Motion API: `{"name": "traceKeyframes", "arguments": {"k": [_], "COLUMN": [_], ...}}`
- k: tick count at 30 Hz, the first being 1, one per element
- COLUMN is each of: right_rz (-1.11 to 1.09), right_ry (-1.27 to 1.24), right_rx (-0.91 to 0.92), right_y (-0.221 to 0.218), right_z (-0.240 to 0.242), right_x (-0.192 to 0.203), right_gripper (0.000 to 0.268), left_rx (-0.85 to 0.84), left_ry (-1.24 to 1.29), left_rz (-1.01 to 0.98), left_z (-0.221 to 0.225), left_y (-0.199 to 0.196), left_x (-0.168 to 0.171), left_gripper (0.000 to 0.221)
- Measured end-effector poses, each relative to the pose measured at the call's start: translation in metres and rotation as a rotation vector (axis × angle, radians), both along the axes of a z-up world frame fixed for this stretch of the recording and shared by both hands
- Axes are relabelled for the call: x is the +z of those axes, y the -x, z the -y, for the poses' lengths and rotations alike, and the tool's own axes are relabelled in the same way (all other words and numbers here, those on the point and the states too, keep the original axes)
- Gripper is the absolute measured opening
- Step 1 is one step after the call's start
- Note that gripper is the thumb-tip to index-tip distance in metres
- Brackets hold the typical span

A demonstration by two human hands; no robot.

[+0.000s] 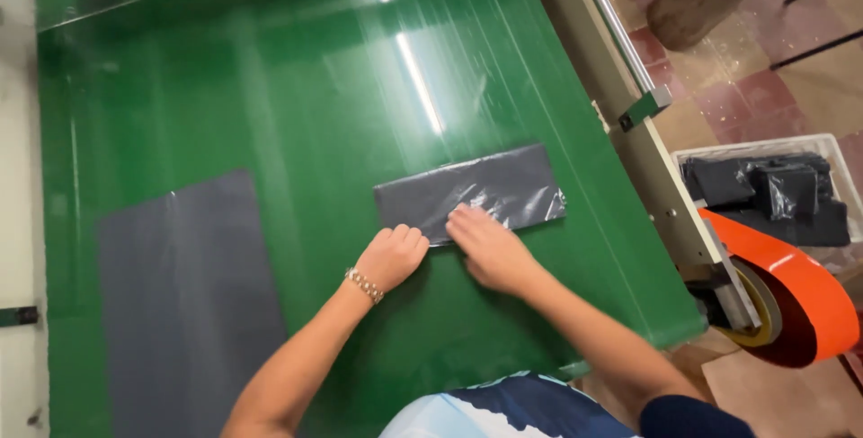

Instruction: Picking up plastic bags from a conveyor belt, folding them into smaller sizes, and stacking them into a plastic crate.

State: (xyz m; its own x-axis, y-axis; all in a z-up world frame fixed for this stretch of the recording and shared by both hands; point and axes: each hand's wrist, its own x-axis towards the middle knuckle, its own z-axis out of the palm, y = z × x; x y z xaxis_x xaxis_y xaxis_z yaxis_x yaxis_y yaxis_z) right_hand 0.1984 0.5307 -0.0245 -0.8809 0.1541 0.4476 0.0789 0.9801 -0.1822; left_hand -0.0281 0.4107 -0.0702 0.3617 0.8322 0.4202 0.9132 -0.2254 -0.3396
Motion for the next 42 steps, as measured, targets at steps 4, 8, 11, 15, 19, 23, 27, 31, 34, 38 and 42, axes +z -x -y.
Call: {"name": "traceKeyframes", "arguments": {"k": [4, 8, 11, 15, 19, 23, 27, 31, 34, 38, 42], "right_rz": [-0.041, -0.147, -0.204, -0.697, -0.645, -0.501, -0.309, -0.069, 0.103, 0.274, 0.322], "right_ry": [0.12, 0.7, 1.311, 2.074, 2.208, 1.35, 0.358, 0.039, -0.1, -0.108, -0.032], "right_rx": [-0.011, -0.103, -0.48, -0.654, -0.663, -0.81, -0.652, -0.26, -0.261, -0.306, -0.265], "right_y": [0.005, -0.026, -0.058, -0.042, -0.062, -0.076, -0.024, 0.013, 0.022, 0.022, 0.021], "right_z": [0.041, 0.065, 0.045, 0.019, 0.001, 0.007, -0.01, -0.021, -0.019, -0.024, -0.022], "right_x": [-0.022, -0.032, -0.088, -0.039, -0.051, -0.038, 0.002, -0.023, -0.037, -0.056, -0.033], "right_gripper": [0.057, 0.031, 0.011, 0.008, 0.013, 0.036, 0.018, 0.051, 0.068, 0.068, 0.071], "left_rx": [-0.082, 0.049, 0.378, 0.582, 0.522, 0.66, 0.652, 0.618, 0.502, 0.405, 0.415], "left_ry": [0.605, 1.117, 1.222, 1.091, 0.793, 0.652, 0.54, 0.438, 0.1, -0.123, -0.144], "left_rz": [0.311, 0.871, 1.57, 1.674, 1.124, 0.995, 0.971, 1.061, 1.052, 0.94, 0.765], "left_z": [-0.014, -0.048, -0.091, -0.105, -0.097, -0.097, -0.099, -0.09, -0.063, 0.033, 0.192], "left_y": [-0.025, -0.035, -0.016, -0.01, -0.036, -0.053, -0.06, -0.067, -0.058, -0.062, -0.054], "left_x": [0.05, 0.106, 0.075, 0.05, 0.058, 0.034, 0.033, 0.025, 0.001, 0.032, 0.042], "left_gripper": [0.012, 0.044, 0.06, 0.075, 0.049, 0.04, 0.036, 0.026, 0.015, 0.033, 0.071]}}
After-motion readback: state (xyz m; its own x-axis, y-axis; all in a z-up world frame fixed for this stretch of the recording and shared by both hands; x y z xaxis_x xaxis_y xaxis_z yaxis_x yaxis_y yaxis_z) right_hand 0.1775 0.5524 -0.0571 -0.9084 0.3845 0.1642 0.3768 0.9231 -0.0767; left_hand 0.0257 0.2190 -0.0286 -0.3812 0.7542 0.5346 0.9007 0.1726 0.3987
